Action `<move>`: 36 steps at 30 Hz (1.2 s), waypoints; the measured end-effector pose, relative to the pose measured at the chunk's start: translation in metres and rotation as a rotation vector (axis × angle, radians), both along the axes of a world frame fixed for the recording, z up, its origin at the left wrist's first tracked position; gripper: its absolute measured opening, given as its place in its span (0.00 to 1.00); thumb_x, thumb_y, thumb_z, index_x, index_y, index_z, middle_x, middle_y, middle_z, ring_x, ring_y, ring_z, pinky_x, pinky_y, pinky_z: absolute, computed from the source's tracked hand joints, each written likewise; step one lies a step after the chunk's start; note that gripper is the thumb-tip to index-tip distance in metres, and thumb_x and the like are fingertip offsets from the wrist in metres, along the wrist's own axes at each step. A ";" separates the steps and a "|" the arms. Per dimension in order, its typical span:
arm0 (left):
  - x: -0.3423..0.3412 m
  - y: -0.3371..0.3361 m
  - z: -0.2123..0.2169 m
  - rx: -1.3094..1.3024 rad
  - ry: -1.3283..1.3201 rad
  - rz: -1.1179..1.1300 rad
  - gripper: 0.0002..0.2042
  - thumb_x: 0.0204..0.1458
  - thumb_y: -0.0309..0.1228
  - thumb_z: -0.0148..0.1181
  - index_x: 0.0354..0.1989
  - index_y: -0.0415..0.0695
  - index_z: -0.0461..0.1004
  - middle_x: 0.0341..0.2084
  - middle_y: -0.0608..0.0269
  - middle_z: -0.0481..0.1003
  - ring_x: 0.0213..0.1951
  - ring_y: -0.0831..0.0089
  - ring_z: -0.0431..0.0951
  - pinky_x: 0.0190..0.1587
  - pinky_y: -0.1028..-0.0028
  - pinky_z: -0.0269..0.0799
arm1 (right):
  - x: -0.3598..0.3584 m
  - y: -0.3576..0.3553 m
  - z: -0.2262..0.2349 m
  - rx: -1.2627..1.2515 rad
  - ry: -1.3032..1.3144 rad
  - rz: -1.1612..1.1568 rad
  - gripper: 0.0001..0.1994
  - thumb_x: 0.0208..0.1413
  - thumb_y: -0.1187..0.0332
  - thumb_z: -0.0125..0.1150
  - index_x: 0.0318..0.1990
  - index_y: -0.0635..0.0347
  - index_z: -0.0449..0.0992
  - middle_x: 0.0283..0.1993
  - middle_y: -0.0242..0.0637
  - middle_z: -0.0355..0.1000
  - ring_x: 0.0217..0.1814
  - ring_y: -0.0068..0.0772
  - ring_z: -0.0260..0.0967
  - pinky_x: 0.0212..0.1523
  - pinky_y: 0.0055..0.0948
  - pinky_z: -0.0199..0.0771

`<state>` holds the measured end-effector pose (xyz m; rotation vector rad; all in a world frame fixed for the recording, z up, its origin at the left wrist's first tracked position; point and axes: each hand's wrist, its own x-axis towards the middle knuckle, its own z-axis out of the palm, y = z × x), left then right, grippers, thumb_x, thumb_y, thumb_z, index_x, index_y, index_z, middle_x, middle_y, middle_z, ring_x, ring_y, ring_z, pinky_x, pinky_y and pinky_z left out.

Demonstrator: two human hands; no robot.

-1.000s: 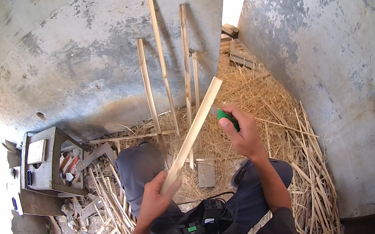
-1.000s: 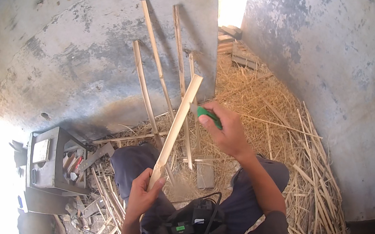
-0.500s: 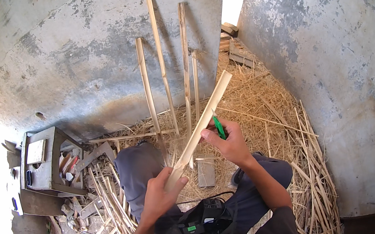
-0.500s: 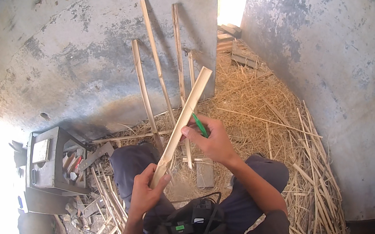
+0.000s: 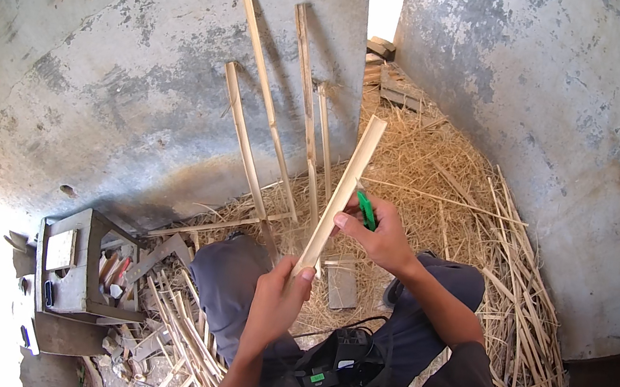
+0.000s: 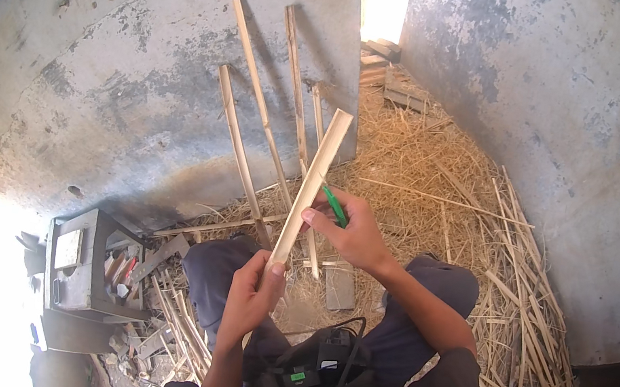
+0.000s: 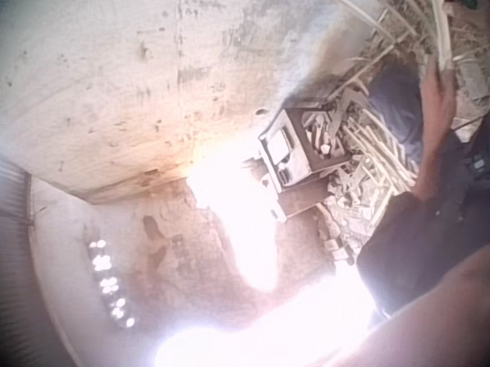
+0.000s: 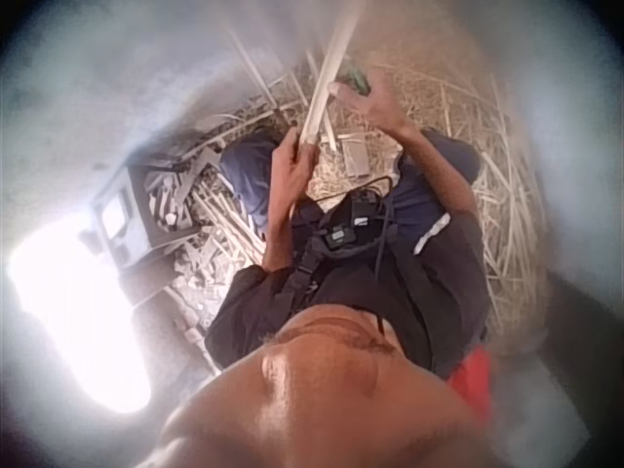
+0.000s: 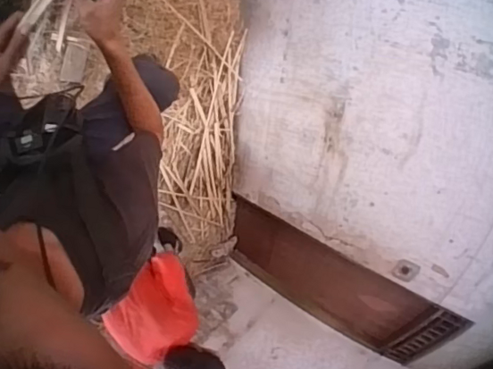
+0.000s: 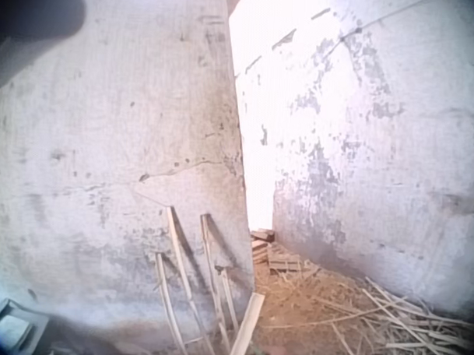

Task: The person sits on a straw-covered floor and uses a green utility knife to shave thin strips from a long bamboo pole. They hold the pole with their left hand and scrape the surface with the knife in their right hand, creating a pile of bamboo shavings.

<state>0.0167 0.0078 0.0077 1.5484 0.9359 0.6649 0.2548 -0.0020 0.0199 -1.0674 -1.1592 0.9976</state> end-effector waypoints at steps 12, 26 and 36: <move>-0.001 0.004 0.008 -0.011 -0.080 0.131 0.11 0.74 0.34 0.58 0.41 0.38 0.76 0.21 0.72 0.69 0.26 0.86 0.65 0.28 0.76 0.62 | 0.004 -0.006 -0.009 0.474 -0.839 -0.165 0.17 0.68 0.52 0.69 0.49 0.57 0.83 0.36 0.36 0.80 0.31 0.42 0.81 0.31 0.36 0.79; -0.006 0.001 0.015 -0.063 -0.165 0.097 0.11 0.75 0.34 0.56 0.41 0.39 0.75 0.22 0.75 0.67 0.27 0.87 0.64 0.29 0.77 0.60 | -0.011 -0.012 -0.002 0.542 -1.057 -0.308 0.17 0.63 0.50 0.73 0.48 0.50 0.85 0.29 0.28 0.75 0.23 0.30 0.77 0.24 0.32 0.75; -0.007 -0.001 0.017 -0.073 -0.181 0.090 0.12 0.76 0.35 0.56 0.42 0.40 0.76 0.23 0.77 0.66 0.27 0.87 0.63 0.29 0.78 0.58 | -0.013 -0.015 0.004 0.554 -1.091 -0.386 0.18 0.60 0.49 0.75 0.47 0.52 0.87 0.26 0.28 0.74 0.22 0.31 0.75 0.23 0.32 0.73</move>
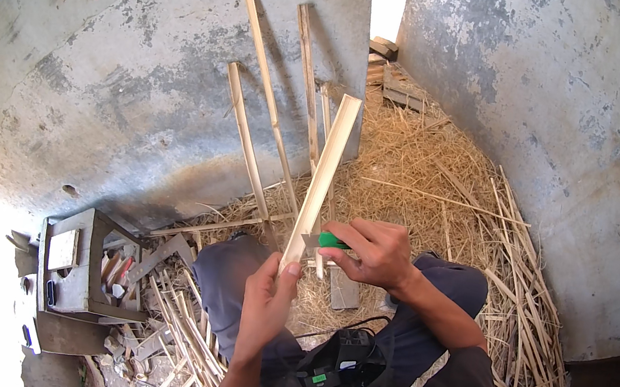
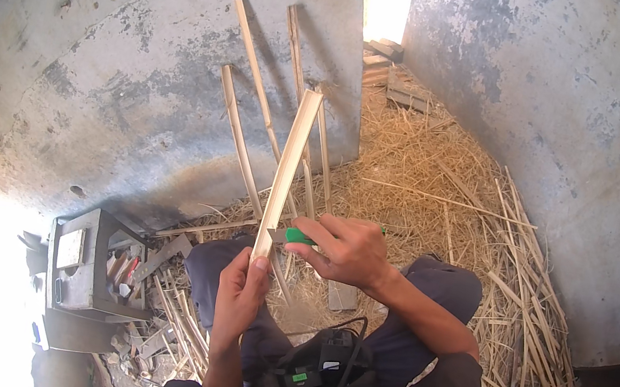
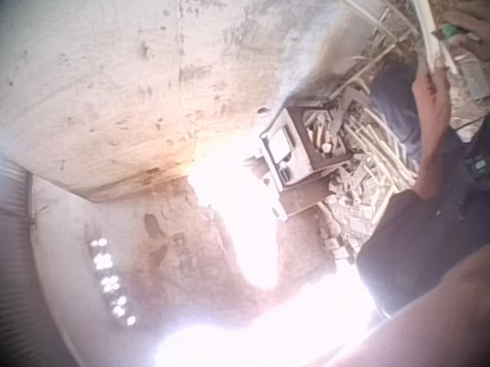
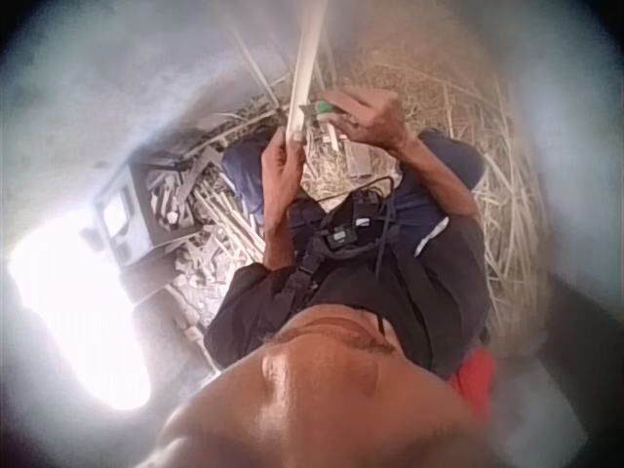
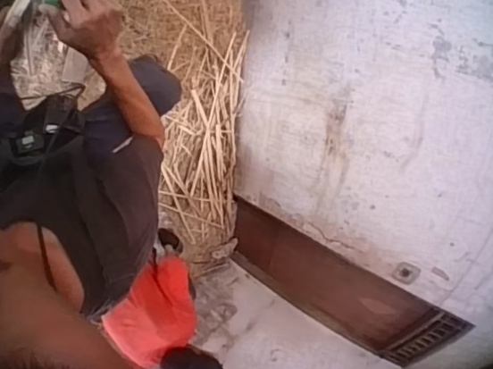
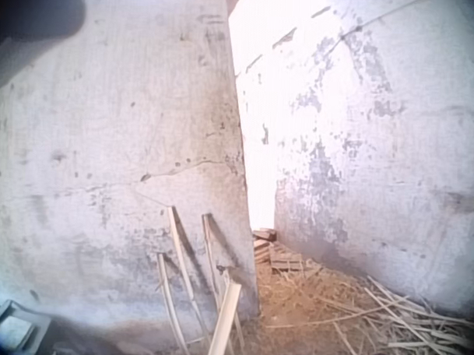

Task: The person sits on a straw-covered floor and uses a green utility knife to shave thin strips from a long bamboo pole. They hold the pole with their left hand and scrape the surface with the knife in their right hand, creating a pile of bamboo shavings.

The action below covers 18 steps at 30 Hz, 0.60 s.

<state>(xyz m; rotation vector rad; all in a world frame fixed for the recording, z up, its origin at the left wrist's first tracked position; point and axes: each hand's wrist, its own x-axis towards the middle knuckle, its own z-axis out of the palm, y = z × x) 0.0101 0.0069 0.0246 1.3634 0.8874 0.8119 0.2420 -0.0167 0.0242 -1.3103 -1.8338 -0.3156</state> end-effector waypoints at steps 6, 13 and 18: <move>-0.006 -0.002 -0.004 -0.004 0.049 -0.002 0.12 0.75 0.35 0.56 0.43 0.40 0.76 0.23 0.77 0.66 0.28 0.88 0.63 0.29 0.78 0.58 | 0.005 0.002 0.003 0.020 -0.003 -0.030 0.18 0.60 0.48 0.75 0.47 0.51 0.87 0.25 0.28 0.73 0.21 0.30 0.74 0.22 0.32 0.71; -0.010 -0.006 -0.008 0.001 0.062 -0.008 0.13 0.75 0.37 0.56 0.44 0.37 0.77 0.23 0.75 0.68 0.28 0.86 0.65 0.30 0.77 0.60 | 0.010 0.003 0.002 -0.002 0.023 -0.054 0.15 0.62 0.52 0.75 0.46 0.51 0.87 0.32 0.31 0.82 0.26 0.33 0.81 0.26 0.31 0.78; -0.021 -0.018 -0.026 -0.006 0.183 -0.036 0.14 0.74 0.37 0.57 0.45 0.36 0.77 0.23 0.73 0.70 0.29 0.85 0.67 0.31 0.75 0.63 | 0.040 0.015 0.004 0.003 0.181 -0.165 0.15 0.63 0.53 0.74 0.47 0.54 0.88 0.39 0.35 0.87 0.32 0.36 0.85 0.29 0.32 0.81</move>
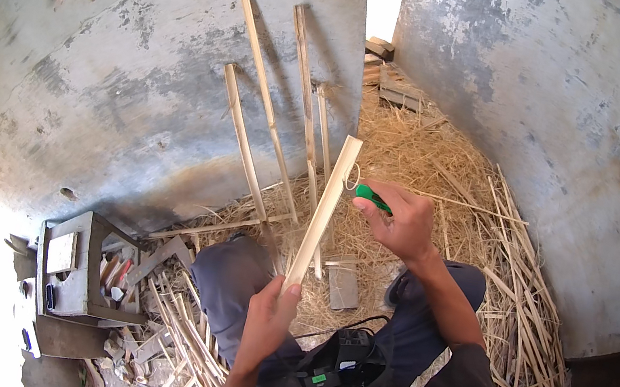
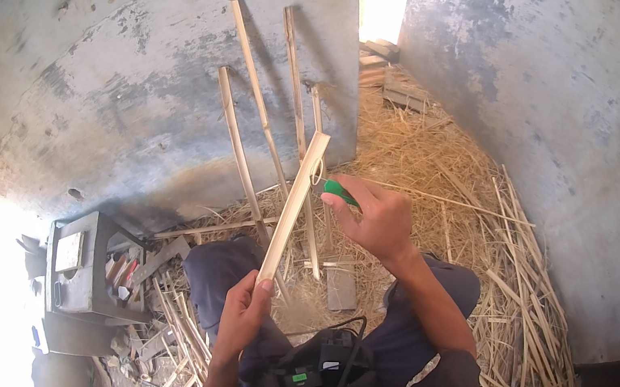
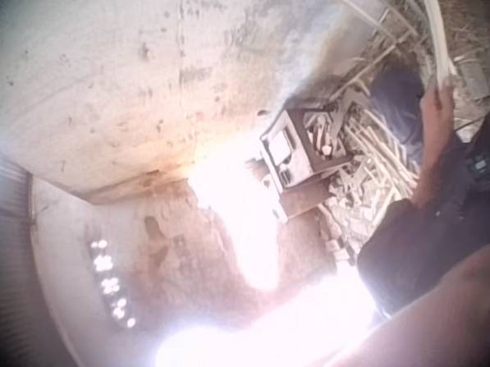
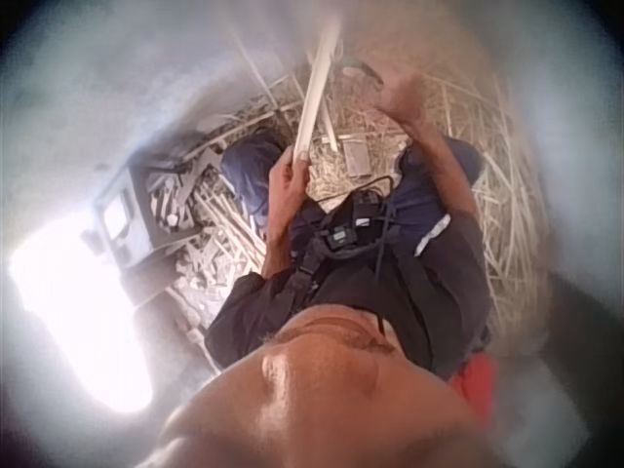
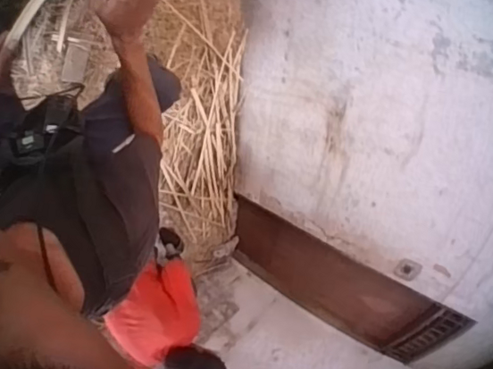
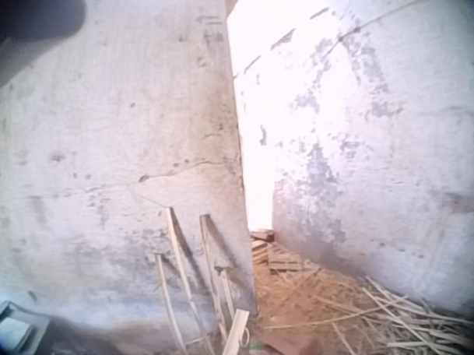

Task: The person sits on a straw-covered floor and uses a green utility knife to shave thin strips from a long bamboo pole. They hold the pole with their left hand and scrape the surface with the knife in their right hand, creating a pile of bamboo shavings.

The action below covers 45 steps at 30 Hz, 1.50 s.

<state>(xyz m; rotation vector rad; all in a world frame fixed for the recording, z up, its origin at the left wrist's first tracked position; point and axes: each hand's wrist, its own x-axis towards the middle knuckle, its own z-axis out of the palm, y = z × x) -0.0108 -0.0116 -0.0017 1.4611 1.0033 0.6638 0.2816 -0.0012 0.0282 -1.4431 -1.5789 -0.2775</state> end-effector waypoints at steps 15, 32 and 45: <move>-0.018 -0.007 -0.006 -0.081 -0.002 -0.043 0.15 0.74 0.39 0.58 0.46 0.37 0.78 0.23 0.72 0.69 0.29 0.84 0.66 0.31 0.74 0.64 | 0.017 0.005 0.004 -0.025 0.017 -0.093 0.18 0.67 0.55 0.72 0.47 0.65 0.87 0.39 0.45 0.86 0.31 0.38 0.85 0.31 0.34 0.82; -0.011 0.009 0.004 -0.167 -0.181 -0.125 0.13 0.77 0.37 0.52 0.42 0.41 0.75 0.26 0.81 0.65 0.29 0.90 0.62 0.31 0.80 0.57 | 0.011 0.003 -0.008 -0.040 0.174 0.187 0.17 0.67 0.53 0.70 0.46 0.60 0.85 0.28 0.37 0.78 0.23 0.31 0.73 0.24 0.33 0.71; 0.009 0.019 0.017 -0.147 -0.268 -0.105 0.17 0.79 0.45 0.45 0.42 0.47 0.71 0.18 0.76 0.62 0.17 0.89 0.55 0.20 0.82 0.49 | -0.048 -0.010 -0.024 0.016 -0.050 0.360 0.16 0.59 0.51 0.77 0.42 0.53 0.85 0.29 0.30 0.77 0.24 0.35 0.78 0.24 0.34 0.76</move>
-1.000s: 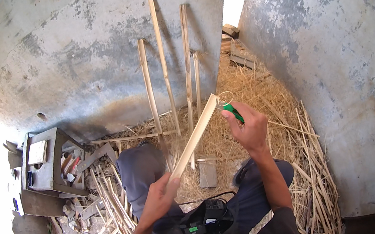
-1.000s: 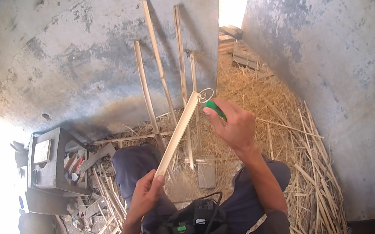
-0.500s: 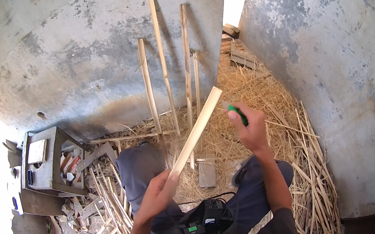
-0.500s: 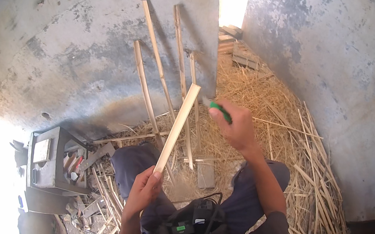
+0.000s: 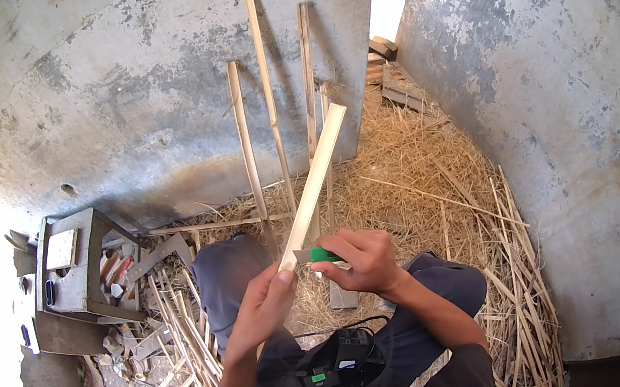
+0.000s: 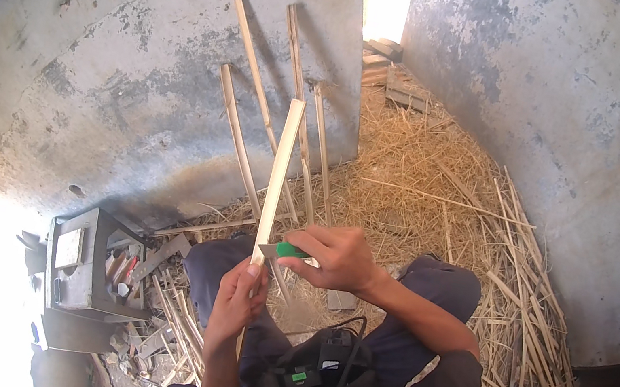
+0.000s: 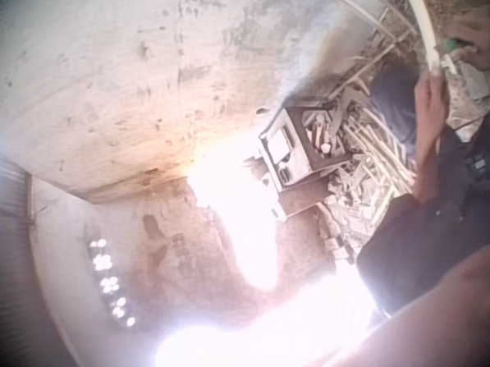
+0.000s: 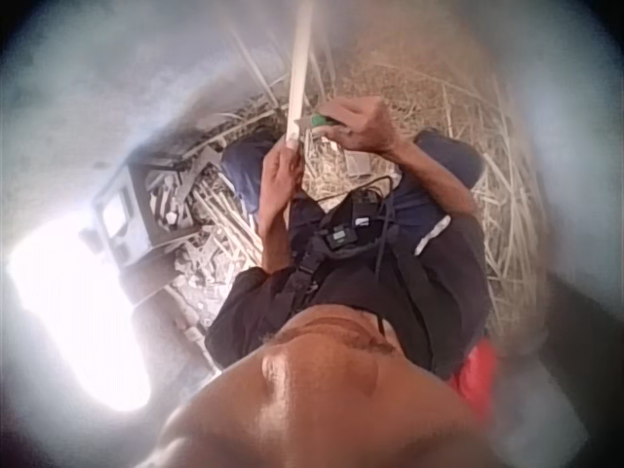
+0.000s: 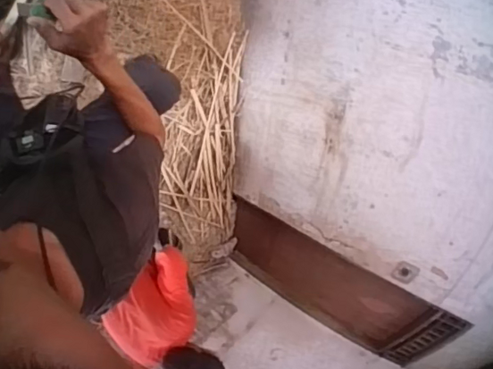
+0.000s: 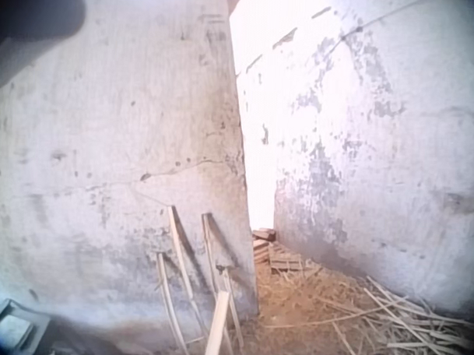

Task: The person sits on a straw-covered floor and uses a green utility knife to shave thin strips from a long bamboo pole. They hold the pole with their left hand and scrape the surface with the knife in their right hand, creating a pile of bamboo shavings.

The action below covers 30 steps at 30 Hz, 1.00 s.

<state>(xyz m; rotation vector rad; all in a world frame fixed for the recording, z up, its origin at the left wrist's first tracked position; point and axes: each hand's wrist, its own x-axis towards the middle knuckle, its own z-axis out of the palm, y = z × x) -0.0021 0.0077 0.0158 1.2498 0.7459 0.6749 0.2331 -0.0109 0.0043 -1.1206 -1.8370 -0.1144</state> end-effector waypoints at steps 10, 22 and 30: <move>0.000 0.001 -0.001 -0.015 -0.006 -0.029 0.18 0.78 0.47 0.45 0.41 0.46 0.69 0.17 0.75 0.60 0.17 0.87 0.54 0.19 0.81 0.48 | -0.002 -0.003 0.001 -0.027 -0.039 -0.010 0.15 0.60 0.51 0.76 0.43 0.51 0.85 0.29 0.29 0.77 0.24 0.33 0.78 0.25 0.32 0.77; -0.003 0.001 -0.002 -0.001 0.011 -0.049 0.20 0.78 0.49 0.44 0.38 0.46 0.66 0.17 0.75 0.59 0.16 0.86 0.55 0.17 0.80 0.48 | -0.002 -0.004 0.008 0.036 -0.128 -0.092 0.18 0.59 0.46 0.76 0.41 0.51 0.86 0.25 0.27 0.74 0.21 0.30 0.74 0.23 0.31 0.74; -0.007 -0.002 -0.006 -0.048 -0.010 -0.063 0.21 0.78 0.49 0.44 0.36 0.46 0.66 0.17 0.73 0.59 0.16 0.85 0.55 0.17 0.78 0.48 | 0.007 -0.001 0.009 0.046 -0.146 -0.148 0.19 0.60 0.45 0.75 0.43 0.51 0.86 0.26 0.27 0.74 0.21 0.29 0.74 0.23 0.31 0.73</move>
